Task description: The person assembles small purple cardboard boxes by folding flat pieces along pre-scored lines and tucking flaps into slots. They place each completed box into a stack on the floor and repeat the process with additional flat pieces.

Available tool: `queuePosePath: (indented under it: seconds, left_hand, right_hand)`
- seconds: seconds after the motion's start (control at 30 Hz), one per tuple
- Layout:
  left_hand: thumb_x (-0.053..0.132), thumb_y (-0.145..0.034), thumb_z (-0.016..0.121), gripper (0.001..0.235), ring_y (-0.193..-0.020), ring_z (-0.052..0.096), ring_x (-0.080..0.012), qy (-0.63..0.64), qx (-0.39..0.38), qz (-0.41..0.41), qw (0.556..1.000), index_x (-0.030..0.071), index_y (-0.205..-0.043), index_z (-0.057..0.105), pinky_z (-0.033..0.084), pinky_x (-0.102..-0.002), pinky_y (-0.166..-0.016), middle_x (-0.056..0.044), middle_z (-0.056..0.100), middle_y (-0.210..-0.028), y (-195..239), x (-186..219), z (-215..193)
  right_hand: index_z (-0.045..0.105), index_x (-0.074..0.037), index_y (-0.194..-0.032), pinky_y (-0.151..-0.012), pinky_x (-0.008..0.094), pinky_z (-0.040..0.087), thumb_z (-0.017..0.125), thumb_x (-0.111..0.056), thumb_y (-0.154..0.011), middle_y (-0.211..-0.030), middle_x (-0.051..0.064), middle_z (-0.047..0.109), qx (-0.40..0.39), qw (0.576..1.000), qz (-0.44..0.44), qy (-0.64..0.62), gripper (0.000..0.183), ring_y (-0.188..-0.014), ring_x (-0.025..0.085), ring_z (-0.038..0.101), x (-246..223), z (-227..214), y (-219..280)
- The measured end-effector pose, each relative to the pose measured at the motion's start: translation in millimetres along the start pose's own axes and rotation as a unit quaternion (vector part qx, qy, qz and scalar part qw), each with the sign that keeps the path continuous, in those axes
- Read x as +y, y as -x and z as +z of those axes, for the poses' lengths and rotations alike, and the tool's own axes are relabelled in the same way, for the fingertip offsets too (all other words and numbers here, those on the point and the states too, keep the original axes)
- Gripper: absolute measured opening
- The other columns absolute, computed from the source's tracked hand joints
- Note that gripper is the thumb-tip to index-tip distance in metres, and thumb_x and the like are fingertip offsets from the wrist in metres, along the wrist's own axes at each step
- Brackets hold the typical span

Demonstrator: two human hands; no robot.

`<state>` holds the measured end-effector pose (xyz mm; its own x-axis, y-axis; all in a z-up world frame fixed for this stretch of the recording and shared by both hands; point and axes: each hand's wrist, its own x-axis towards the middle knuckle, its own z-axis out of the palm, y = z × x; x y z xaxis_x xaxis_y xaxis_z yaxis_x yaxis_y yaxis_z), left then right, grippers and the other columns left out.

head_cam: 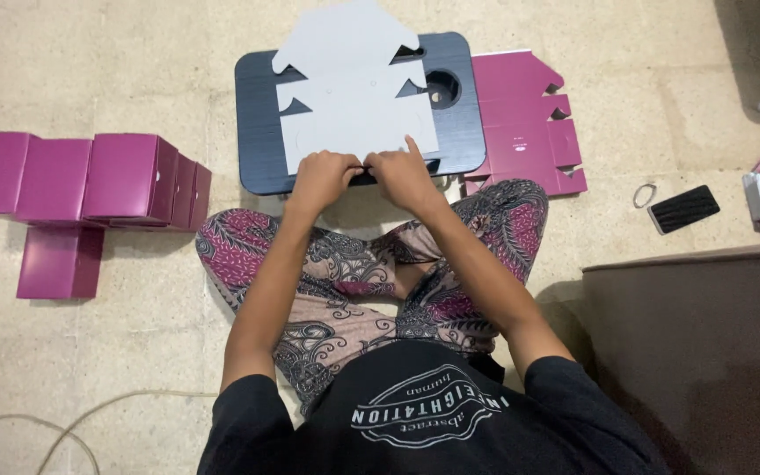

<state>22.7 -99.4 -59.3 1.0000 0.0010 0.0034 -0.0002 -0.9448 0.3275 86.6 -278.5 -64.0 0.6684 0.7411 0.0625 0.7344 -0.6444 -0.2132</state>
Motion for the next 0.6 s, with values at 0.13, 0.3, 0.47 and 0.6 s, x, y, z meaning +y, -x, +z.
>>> queuePosePath:
  seconds: [0.13,0.3,0.47,0.6]
  left_hand:
    - [0.034,-0.095,0.067,0.021,-0.094,0.074,-0.0359,0.024,-0.044,0.009,0.999,0.025,-0.112,0.077,0.056,-0.053,-0.088,-0.007,0.078,-0.098,-27.6,-9.4,-36.2]
    - [0.028,-0.09,0.073,0.022,-0.099,0.071,-0.0432,0.107,-0.1,0.003,0.989,0.019,-0.11,0.075,0.051,-0.053,-0.097,-0.018,0.076,-0.093,-56.6,-15.3,-72.4]
    - [0.032,-0.087,0.074,0.028,-0.105,0.068,-0.0431,0.12,-0.123,0.011,0.985,0.016,-0.111,0.074,0.05,-0.054,-0.097,-0.019,0.075,-0.1,-72.1,-26.7,-77.1]
    - [0.035,-0.085,0.078,0.033,-0.1,0.068,-0.0396,0.078,-0.068,0.024,0.994,0.018,-0.113,0.073,0.051,-0.055,-0.092,-0.014,0.071,-0.097,-72.7,-35.9,-61.3]
  right_hand:
    - [0.069,-0.026,-0.122,-0.112,0.057,0.035,0.065,-0.032,-0.098,-0.097,0.001,0.079,-0.04,0.998,-0.025,0.03,0.025,-0.1,0.023,0.076,20.0,-13.5,-43.3]
    - [0.063,-0.02,-0.129,-0.1,0.055,0.049,0.069,-0.029,-0.095,-0.11,0.008,0.076,-0.078,0.994,-0.033,-0.063,0.035,-0.108,0.035,0.071,17.6,-59.8,-65.2]
    - [0.063,-0.025,-0.123,-0.101,0.059,0.047,0.062,-0.034,-0.098,-0.104,0.007,0.075,-0.025,0.997,-0.027,-0.066,0.026,-0.107,0.034,0.07,31.6,-34.9,-84.2]
    - [0.062,-0.028,-0.129,-0.111,0.079,0.021,0.069,-0.044,-0.095,-0.118,0.003,0.065,0.064,0.998,-0.01,-0.009,0.038,-0.122,0.029,0.057,35.7,-3.1,-87.6]
